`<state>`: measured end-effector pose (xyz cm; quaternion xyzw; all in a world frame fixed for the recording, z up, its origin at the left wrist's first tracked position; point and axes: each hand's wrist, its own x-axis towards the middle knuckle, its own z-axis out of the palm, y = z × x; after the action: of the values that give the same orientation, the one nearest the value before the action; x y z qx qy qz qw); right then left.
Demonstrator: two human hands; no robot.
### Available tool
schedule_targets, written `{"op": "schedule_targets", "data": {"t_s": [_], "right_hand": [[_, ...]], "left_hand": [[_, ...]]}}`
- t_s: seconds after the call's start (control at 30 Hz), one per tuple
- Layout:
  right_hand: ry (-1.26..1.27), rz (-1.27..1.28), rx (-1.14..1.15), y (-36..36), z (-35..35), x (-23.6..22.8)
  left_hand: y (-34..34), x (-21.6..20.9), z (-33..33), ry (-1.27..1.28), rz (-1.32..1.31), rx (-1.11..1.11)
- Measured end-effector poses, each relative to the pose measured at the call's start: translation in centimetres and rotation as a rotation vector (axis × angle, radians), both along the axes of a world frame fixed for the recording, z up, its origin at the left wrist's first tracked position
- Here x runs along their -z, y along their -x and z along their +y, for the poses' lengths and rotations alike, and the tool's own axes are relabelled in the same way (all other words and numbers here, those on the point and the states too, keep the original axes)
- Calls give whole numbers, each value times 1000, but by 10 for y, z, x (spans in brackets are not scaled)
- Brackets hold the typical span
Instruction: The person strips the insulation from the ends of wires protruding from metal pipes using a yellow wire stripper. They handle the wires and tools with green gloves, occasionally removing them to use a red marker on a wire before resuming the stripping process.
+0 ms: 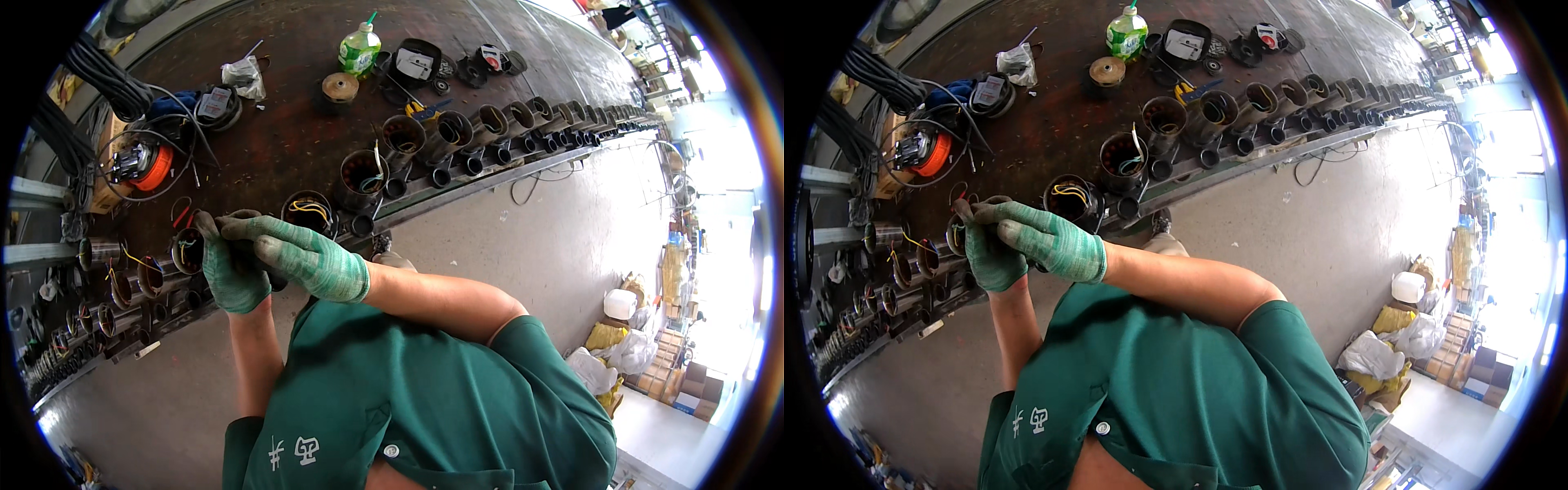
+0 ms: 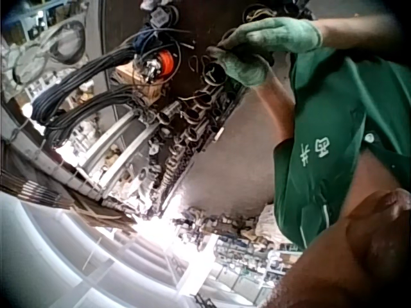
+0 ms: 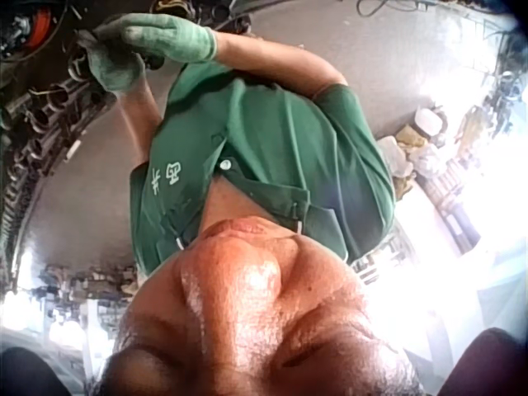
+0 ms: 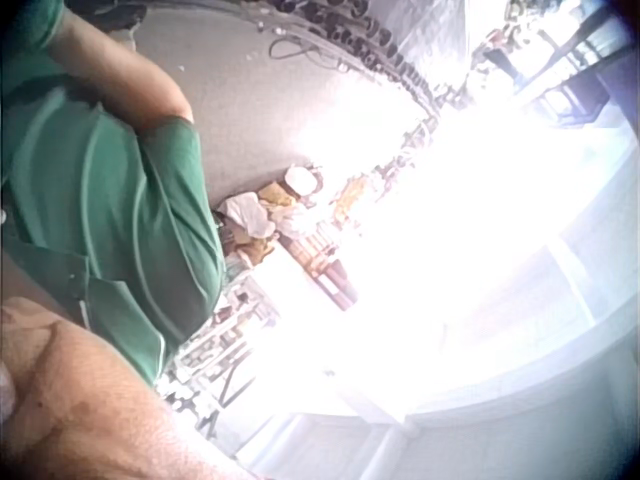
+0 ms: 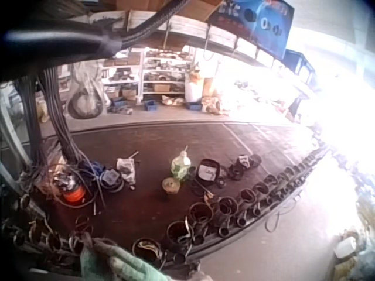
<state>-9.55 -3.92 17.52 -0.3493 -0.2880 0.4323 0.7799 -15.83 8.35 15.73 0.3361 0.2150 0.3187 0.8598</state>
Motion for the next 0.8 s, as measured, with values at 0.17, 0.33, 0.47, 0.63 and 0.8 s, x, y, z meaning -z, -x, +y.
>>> {"op": "schedule_targets", "data": {"t_s": [0.17,0.33,0.47,0.63,0.8], "right_hand": [[49,-330,-125,-1,-9,10],[8,-198,-62,3,-10,1],[14,33,-60,1,-15,-2],[-152,275,-87,8,-5,5],[69,372,104,9,-3,-12]], "left_hand": [[3,1,39,-34,280,-27],[5,-4,53,-161,213,131],[5,-28,30,-343,214,383],[-2,-10,35,-172,166,-30],[-9,-10,45,-412,344,175]]}}
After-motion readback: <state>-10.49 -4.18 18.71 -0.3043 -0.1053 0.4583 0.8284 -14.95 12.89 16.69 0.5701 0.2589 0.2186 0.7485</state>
